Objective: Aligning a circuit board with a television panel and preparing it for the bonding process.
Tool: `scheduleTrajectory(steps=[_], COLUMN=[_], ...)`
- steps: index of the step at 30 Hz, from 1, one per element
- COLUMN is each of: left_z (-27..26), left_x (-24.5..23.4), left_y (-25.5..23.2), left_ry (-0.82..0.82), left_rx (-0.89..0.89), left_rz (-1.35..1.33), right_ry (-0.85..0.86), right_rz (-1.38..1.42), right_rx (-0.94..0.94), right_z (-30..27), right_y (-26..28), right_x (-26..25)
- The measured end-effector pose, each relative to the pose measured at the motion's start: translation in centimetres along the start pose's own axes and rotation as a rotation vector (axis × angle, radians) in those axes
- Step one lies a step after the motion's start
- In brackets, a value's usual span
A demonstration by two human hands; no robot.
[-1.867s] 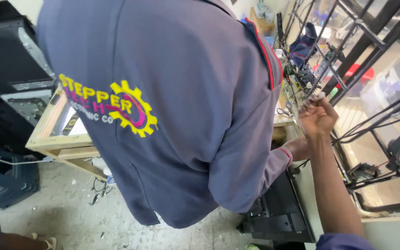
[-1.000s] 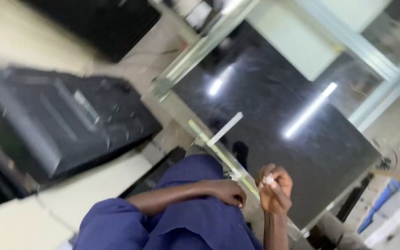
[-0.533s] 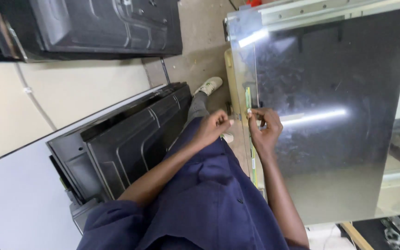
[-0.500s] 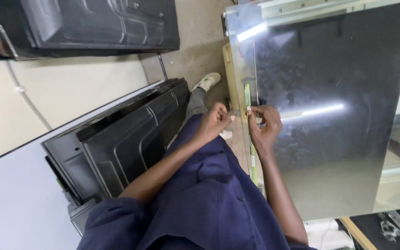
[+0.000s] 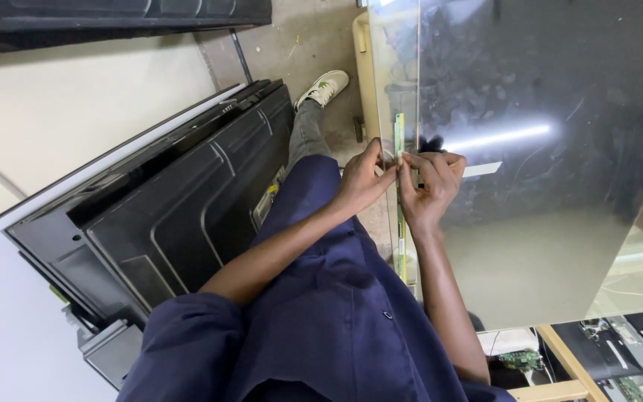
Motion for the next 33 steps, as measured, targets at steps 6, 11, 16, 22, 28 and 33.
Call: scheduleTrajectory(steps=[6,11,16,22,28,33], left_z=[0.2,0.3,0.2,0.2,0.1,0.3], left_x=[-0.6,-0.8,-1.1,-0.6,-0.9,-0.8], left_y=[-0.8,-0.7,-1.8,0.0,-0.4,0.1], left_ry=[-0.018,-0.022,-0.017,0.007,-0.003,0.009], left_rx=[0.006,0.016,0.000,-0.041,-0.066,-0.090], left_rz=[0.016,0.030,0.027,0.056,0.049,0.060], right_ry=[0.015,0.009,0.015,0.024,0.058,0.047], right_rz=[-0.012,0.000,-0.050,-0.044,-0.083,-0.084], right_rx=[-0.029,-0.040,-0.036,-0.078,-0.050,-0.082], right_z=[0.4,1.8,0.5,2.9,1.9,3.3], right_y=[0.2,1.4,-0.2,1.0,0.6,1.5], right_x=[0.0,0.3,0.4,1.2,0.9,1.2])
Point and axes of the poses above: each hand's wrist, its own z-axis towards the middle knuckle, its own x-axis out of the palm, y = z × x, the point moved 10 cm from there along z, towards the middle knuckle, and after that the axes turned 6 degrees about x, right-handed, at the moved point
